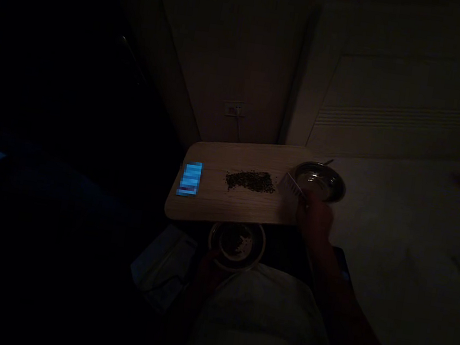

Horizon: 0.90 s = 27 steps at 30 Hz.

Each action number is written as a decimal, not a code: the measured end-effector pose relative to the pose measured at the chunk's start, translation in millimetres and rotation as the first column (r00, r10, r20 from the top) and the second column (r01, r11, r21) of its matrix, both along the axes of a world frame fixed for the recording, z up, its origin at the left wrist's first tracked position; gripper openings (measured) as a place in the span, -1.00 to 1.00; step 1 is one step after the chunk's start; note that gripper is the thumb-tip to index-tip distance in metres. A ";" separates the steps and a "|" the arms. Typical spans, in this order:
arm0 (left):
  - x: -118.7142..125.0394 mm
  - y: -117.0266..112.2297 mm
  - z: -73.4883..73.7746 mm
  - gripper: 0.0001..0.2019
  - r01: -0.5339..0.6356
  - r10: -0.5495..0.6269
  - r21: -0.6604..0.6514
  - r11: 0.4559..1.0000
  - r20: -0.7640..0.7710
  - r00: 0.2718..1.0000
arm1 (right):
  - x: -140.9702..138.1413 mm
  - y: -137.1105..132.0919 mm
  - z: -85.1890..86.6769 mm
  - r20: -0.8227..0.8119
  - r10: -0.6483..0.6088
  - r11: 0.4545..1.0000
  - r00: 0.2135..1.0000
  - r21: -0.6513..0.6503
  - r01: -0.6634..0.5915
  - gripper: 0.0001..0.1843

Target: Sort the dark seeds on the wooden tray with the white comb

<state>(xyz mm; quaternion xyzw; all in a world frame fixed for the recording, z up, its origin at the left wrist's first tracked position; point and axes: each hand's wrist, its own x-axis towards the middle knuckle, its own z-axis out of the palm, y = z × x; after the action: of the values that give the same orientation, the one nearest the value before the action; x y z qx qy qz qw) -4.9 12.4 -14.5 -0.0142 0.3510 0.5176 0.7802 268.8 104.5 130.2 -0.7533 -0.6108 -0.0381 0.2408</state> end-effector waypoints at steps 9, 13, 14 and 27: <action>7.3 1.7 16.3 -0.65 -0.057 0.044 -0.121 0.991 -0.106 0.993 | -16.4 14.5 6.2 -0.017 0.062 0.998 0.998 0.016 -0.061 -0.57; 7.3 1.2 17.8 -0.65 -0.038 0.029 -0.109 0.993 -0.085 0.996 | -22.4 22.4 9.6 -0.035 0.150 0.988 0.988 0.050 -0.148 -0.60; 7.3 1.0 17.8 -0.64 -0.013 0.006 -0.113 0.994 -0.071 0.997 | -23.3 23.0 10.6 -0.038 0.169 0.985 0.985 0.050 -0.167 -0.61; 6.9 0.5 17.4 -0.80 -0.087 0.074 -0.082 0.993 -0.154 0.985 | -15.6 19.3 12.7 -0.040 0.261 0.965 0.964 -0.003 -0.262 -0.63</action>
<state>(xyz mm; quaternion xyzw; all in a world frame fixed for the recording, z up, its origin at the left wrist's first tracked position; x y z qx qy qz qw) 2.0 12.9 2.9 -0.0237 0.4308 0.5321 0.7285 253.2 123.8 143.0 -0.6677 -0.7002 0.0113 0.2526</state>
